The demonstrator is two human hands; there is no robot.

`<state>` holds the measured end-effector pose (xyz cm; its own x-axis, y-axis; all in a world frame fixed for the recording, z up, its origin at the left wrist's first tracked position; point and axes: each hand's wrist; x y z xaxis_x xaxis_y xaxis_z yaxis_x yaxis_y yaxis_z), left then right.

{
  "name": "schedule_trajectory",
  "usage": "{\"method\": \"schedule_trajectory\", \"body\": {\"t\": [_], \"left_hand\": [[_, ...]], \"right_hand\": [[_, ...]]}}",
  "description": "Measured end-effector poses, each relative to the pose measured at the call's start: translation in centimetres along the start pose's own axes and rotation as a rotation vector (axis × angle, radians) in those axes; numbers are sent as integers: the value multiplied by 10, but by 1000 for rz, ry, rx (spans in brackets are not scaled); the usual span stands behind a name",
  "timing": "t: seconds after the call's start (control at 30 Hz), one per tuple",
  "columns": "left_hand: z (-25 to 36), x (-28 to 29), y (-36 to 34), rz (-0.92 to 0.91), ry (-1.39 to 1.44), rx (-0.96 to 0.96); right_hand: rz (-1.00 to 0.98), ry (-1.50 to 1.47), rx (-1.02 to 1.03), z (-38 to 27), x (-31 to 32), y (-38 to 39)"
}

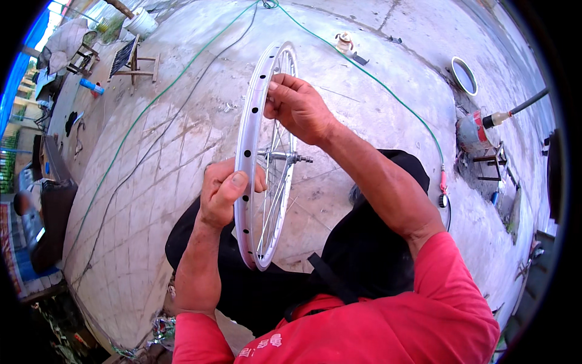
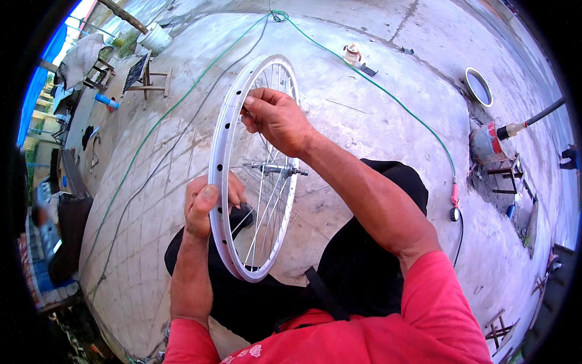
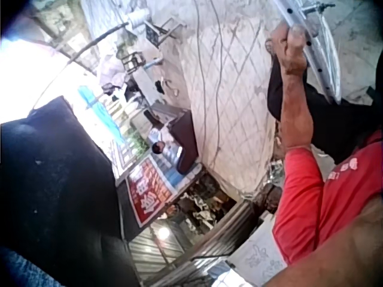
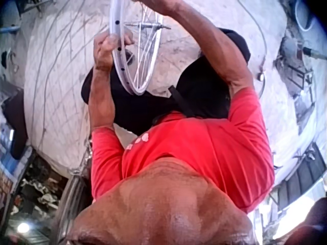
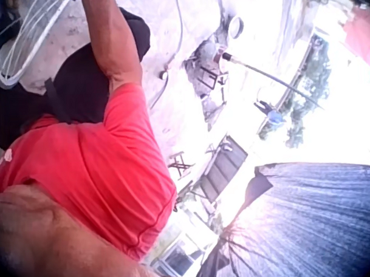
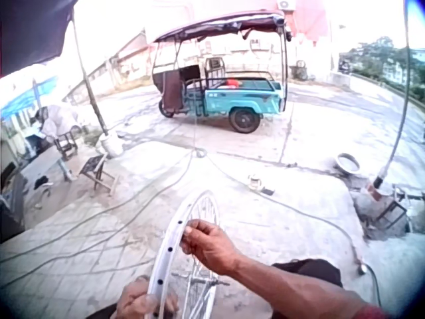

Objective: The person inserts a spoke into a bicycle wheel rim and then uses a tool to tighten a nipple onto the end of the spoke.

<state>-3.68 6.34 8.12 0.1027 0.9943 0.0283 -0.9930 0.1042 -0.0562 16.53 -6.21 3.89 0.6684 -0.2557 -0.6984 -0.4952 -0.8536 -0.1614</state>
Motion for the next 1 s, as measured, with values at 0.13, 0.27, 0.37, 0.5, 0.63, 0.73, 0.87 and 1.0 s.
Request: {"method": "schedule_trajectory", "body": {"t": [0.13,0.27,0.37,0.5,0.63,0.73,0.87,1.0], "left_hand": [[-1,5,7,-13,95,6],[-11,1,4,48,25,45],[-20,5,0,44,-9,109],[-31,11,-2,162,64,214],[-36,19,-1,216,84,252],[-41,21,-3,249,-11,269],[-46,20,-6,244,-28,246],[-48,21,-5,254,-27,247]], "right_hand": [[-74,71,23,-10,-1,2],[-25,208,-52,-12,2,6],[81,310,-152,-6,4,7],[22,451,-208,7,4,8],[-23,504,-257,18,3,10],[-37,479,-304,26,2,11],[-24,484,-356,32,3,10],[1,485,-329,34,3,10]]}}
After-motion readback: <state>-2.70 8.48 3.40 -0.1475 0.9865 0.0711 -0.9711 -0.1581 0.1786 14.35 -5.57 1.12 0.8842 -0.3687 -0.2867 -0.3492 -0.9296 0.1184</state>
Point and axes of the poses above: each hand's wrist, its own y-axis away from the middle knuckle, its own x-axis out of the back of the hand, z = x × y, and after that the axes turned 11 degrees about -z, right-handed
